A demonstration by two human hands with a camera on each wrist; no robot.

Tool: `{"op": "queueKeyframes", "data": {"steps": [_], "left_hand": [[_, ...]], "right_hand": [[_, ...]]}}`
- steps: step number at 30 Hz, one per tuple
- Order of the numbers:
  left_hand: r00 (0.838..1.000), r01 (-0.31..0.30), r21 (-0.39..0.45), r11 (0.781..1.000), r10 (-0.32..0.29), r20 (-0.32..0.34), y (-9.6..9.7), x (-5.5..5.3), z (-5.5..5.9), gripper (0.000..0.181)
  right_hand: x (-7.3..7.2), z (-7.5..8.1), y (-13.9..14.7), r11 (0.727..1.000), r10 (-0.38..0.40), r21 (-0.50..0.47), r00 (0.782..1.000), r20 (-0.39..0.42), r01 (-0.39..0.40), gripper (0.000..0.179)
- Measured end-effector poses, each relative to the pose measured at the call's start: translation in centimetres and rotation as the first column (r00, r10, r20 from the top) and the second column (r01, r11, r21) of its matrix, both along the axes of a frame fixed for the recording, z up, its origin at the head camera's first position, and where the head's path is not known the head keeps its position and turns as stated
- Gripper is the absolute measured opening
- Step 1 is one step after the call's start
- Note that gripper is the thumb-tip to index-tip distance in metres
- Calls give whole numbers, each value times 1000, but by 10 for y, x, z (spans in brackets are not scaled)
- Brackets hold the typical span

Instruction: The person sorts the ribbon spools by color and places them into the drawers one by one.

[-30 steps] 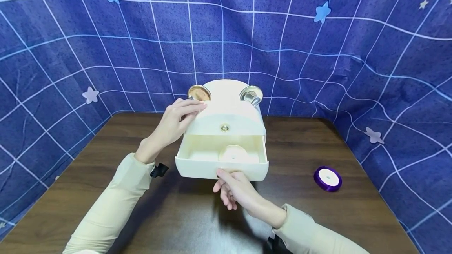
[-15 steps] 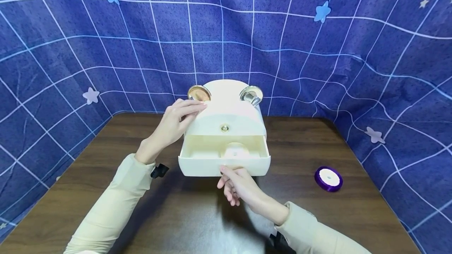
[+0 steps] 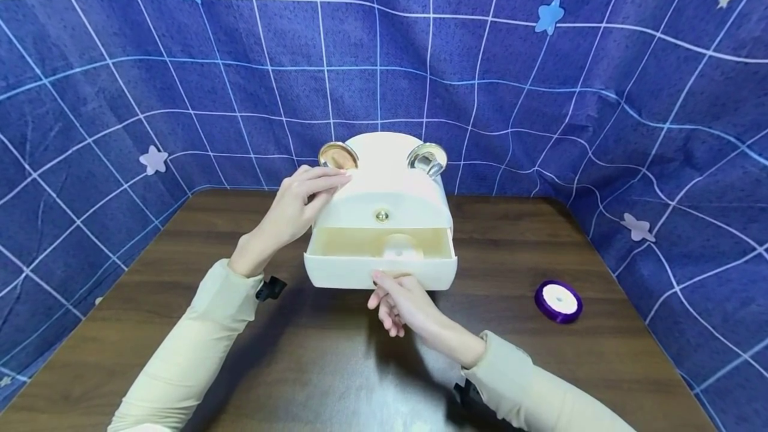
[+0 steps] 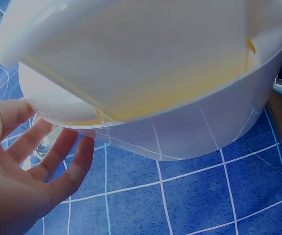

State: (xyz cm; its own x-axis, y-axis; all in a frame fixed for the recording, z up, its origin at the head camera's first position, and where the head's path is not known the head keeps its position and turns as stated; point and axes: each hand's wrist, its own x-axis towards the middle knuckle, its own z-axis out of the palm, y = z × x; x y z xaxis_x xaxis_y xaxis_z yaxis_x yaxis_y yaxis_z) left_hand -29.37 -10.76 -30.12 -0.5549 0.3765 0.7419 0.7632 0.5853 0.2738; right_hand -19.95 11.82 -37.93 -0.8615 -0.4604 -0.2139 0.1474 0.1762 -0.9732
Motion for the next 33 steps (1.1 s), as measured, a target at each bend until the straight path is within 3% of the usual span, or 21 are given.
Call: {"op": "queueKeyframes", "data": {"steps": [23, 33], "left_hand": [[1000, 7, -2, 1000, -7, 15, 0, 1, 1, 25], [1000, 3, -11, 1000, -3, 17, -1, 1, 2, 26]], "right_hand": [[-29, -1, -4, 999, -37, -19, 999, -2, 37, 49], [-50, -2, -5, 998, -56, -26, 997, -47, 55, 51]]}}
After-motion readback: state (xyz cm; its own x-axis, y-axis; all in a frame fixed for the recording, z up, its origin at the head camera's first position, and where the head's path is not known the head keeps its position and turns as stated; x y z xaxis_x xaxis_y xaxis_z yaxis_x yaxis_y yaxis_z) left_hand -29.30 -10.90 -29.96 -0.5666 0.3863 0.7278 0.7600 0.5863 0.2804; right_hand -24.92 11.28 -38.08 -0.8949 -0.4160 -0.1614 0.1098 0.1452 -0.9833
